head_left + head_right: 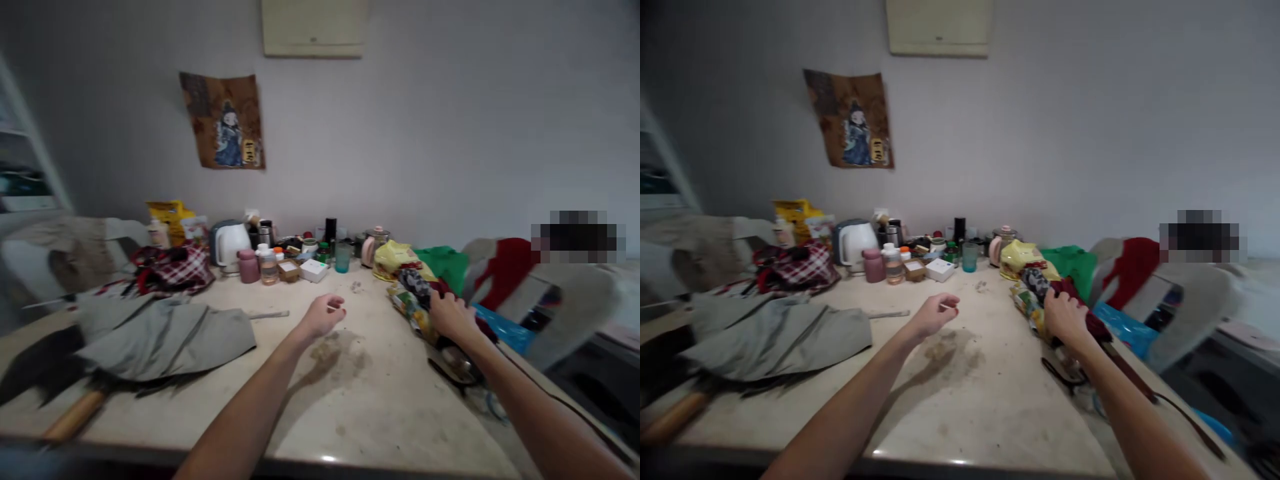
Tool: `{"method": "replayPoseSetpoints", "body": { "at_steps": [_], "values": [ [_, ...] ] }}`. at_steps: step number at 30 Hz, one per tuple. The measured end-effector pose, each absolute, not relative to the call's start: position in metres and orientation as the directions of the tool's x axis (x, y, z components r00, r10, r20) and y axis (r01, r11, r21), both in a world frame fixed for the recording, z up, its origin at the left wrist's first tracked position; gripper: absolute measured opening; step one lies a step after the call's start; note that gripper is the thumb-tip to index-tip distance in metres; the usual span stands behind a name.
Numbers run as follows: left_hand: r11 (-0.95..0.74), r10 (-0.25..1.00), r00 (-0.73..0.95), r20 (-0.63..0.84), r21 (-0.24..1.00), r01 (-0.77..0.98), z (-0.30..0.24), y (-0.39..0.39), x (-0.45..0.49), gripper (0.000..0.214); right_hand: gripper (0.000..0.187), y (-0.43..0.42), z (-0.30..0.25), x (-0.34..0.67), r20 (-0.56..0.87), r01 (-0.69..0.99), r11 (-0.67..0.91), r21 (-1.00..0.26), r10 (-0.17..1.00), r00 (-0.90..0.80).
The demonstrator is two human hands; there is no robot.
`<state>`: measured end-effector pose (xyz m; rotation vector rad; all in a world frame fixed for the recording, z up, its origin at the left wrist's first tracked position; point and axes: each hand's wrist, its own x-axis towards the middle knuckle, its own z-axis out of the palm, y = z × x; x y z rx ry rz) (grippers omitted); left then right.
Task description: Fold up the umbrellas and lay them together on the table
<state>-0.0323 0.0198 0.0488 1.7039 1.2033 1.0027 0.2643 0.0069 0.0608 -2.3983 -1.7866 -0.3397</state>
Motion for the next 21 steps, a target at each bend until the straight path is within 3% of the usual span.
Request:
{"method": "replayPoseSetpoints", "body": {
  "at_steps": [2, 4, 7, 9, 11, 13, 15, 17, 19, 21],
  "values": [
    [-0.262, 0.952, 0.247, 0.179, 0.894, 0.363, 0.058, 0.010, -0.034, 0.040, 0.039, 0.004, 0.064, 0.241, 0.364, 0.973, -0.160, 0.165, 0.927, 0.090],
    [-0.335, 0.928, 0.300, 0.221, 0.848, 0.411, 0.068, -0.002, -0.043, 0.040, 0.039, 0.003, 0.067, 0.214, 0.339, 0.980, 0.007, 0.201, 0.938, -0.076],
    [-0.483, 0.870, 0.397, 0.292, 0.670, 0.564, 0.072, -0.021, -0.075, 0.039, 0.044, 0.003, 0.066, 0.172, 0.221, 0.955, 0.273, 0.113, 0.930, -0.292],
    [-0.456, 0.888, 0.313, 0.338, 0.551, 0.699, 0.063, -0.035, -0.115, 0.038, 0.046, 0.001, 0.063, 0.148, 0.164, 0.920, 0.390, 0.035, 0.906, -0.390],
    [-0.305, 0.900, 0.122, 0.419, 0.403, 0.863, 0.047, -0.052, -0.169, 0.036, 0.046, -0.001, 0.062, 0.129, 0.114, 0.892, 0.452, -0.025, 0.888, -0.446],
    [-0.010, 0.872, -0.131, 0.472, 0.284, 0.959, 0.026, -0.074, -0.230, 0.039, 0.047, -0.003, 0.061, 0.118, 0.078, 0.875, 0.480, -0.064, 0.876, -0.475],
    [0.385, 0.766, -0.411, 0.494, 0.160, 0.909, 0.007, -0.099, -0.289, 0.045, 0.047, -0.002, 0.061, 0.113, 0.056, 0.866, 0.491, -0.090, 0.871, -0.488],
    [0.649, 0.650, -0.622, 0.437, 0.108, 0.753, -0.008, -0.122, -0.336, 0.045, 0.048, 0.001, 0.060, 0.111, 0.041, 0.858, 0.500, -0.113, 0.866, -0.499],
    [0.652, 0.722, -0.659, 0.211, 0.115, 0.750, -0.017, -0.135, -0.368, 0.041, 0.048, 0.004, 0.058, 0.109, 0.031, 0.842, 0.521, -0.140, 0.852, -0.523],
    [0.557, 0.811, -0.568, 0.139, 0.109, 0.823, -0.020, -0.136, -0.384, 0.032, 0.047, 0.007, 0.054, 0.106, 0.035, 0.818, 0.549, -0.174, 0.833, -0.552]
  ]
}}
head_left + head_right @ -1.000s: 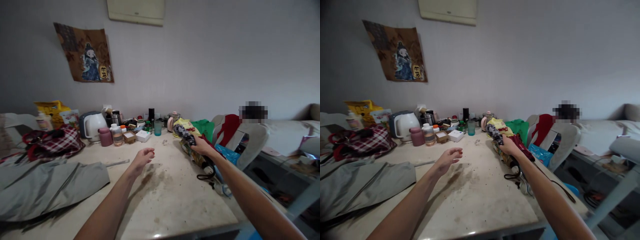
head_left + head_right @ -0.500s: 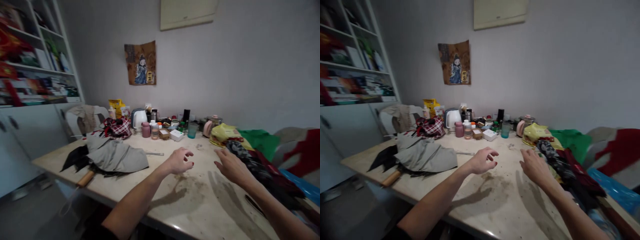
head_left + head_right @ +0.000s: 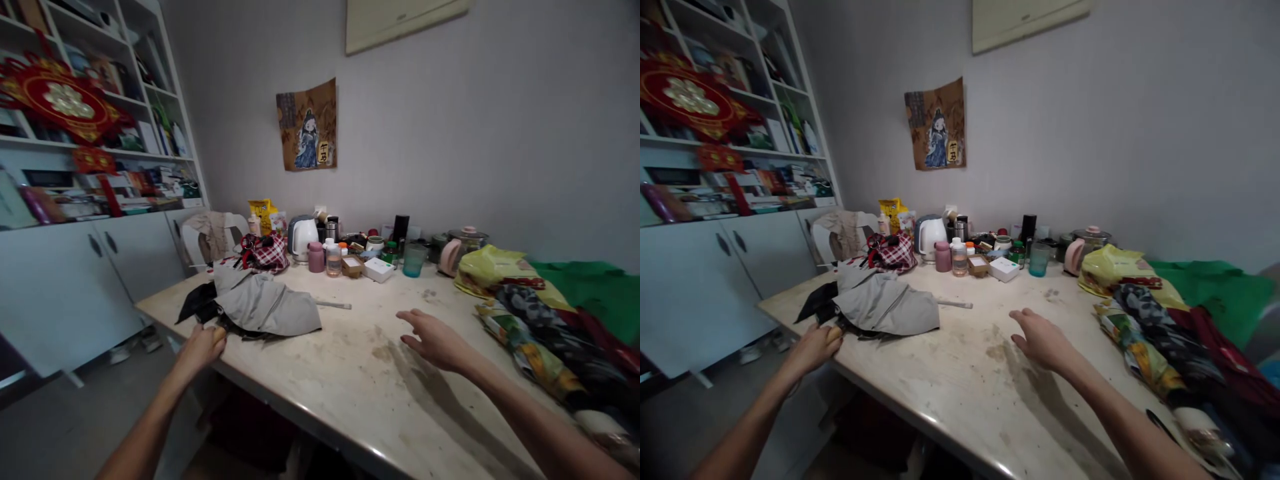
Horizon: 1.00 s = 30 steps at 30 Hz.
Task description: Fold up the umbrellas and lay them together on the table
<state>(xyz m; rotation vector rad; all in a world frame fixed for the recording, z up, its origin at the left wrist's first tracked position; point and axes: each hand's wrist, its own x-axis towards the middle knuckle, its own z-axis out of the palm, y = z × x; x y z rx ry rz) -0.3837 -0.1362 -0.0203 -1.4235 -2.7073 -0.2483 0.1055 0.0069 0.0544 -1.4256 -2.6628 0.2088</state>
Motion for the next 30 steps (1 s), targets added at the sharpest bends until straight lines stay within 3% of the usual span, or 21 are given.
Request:
{"method": "replayPoseSetpoints", "body": {
  "at_steps": [6, 8, 9, 12, 14, 17, 18, 21, 24, 26, 30],
  "values": [
    [0.443, 0.851, -0.503, 0.151, 0.307, 0.842, -0.002, -0.111, -0.381, 0.022, 0.046, 0.004, 0.044, 0.102, 0.084, 0.770, 0.590, -0.243, 0.804, -0.589],
    [0.381, 0.857, -0.482, 0.182, 0.406, 0.830, 0.008, -0.112, -0.367, 0.024, 0.045, 0.001, 0.042, 0.108, 0.103, 0.759, 0.590, -0.277, 0.803, -0.587],
    [0.317, 0.848, -0.485, 0.212, 0.530, 0.786, 0.013, -0.114, -0.356, 0.025, 0.045, 0.000, 0.043, 0.112, 0.106, 0.754, 0.583, -0.302, 0.807, -0.582],
    [0.130, 0.853, -0.507, 0.121, 0.893, 0.432, 0.038, -0.123, -0.306, 0.032, 0.044, -0.005, 0.048, 0.121, 0.097, 0.743, 0.545, -0.390, 0.826, -0.555],
    [-0.023, 0.868, -0.487, 0.096, 0.988, 0.154, 0.065, -0.127, -0.261, 0.034, 0.042, -0.008, 0.055, 0.122, 0.102, 0.720, 0.519, -0.462, 0.837, -0.538],
    [-0.093, 0.962, -0.271, 0.023, 0.964, -0.248, 0.115, -0.119, -0.192, 0.021, 0.027, -0.013, 0.065, 0.117, 0.163, 0.572, 0.541, -0.616, 0.798, -0.580],
    [-0.033, 0.991, -0.133, -0.023, 0.915, -0.403, 0.130, -0.114, -0.171, 0.013, 0.023, -0.016, 0.068, 0.115, 0.205, 0.483, 0.543, -0.687, 0.783, -0.588],
    [0.217, 0.969, 0.236, -0.072, 0.703, -0.677, 0.163, -0.090, -0.118, 0.034, 0.035, -0.022, 0.076, 0.110, 0.341, 0.168, 0.471, -0.866, 0.801, -0.492],
    [0.383, 0.895, 0.442, -0.064, 0.616, -0.688, 0.168, -0.062, -0.074, 0.033, 0.056, -0.019, 0.083, 0.112, 0.399, -0.115, 0.382, -0.917, 0.880, -0.259],
    [0.455, 0.856, 0.506, -0.101, 0.610, -0.649, 0.159, -0.048, -0.052, 0.031, 0.054, -0.010, 0.088, 0.119, 0.386, -0.180, 0.368, -0.912, 0.920, -0.074],
    [0.506, 0.816, 0.568, -0.105, 0.605, -0.615, 0.142, -0.036, -0.039, 0.033, 0.046, 0.004, 0.101, 0.147, 0.458, 0.098, 0.448, -0.889, 0.861, 0.223]
  ]
}}
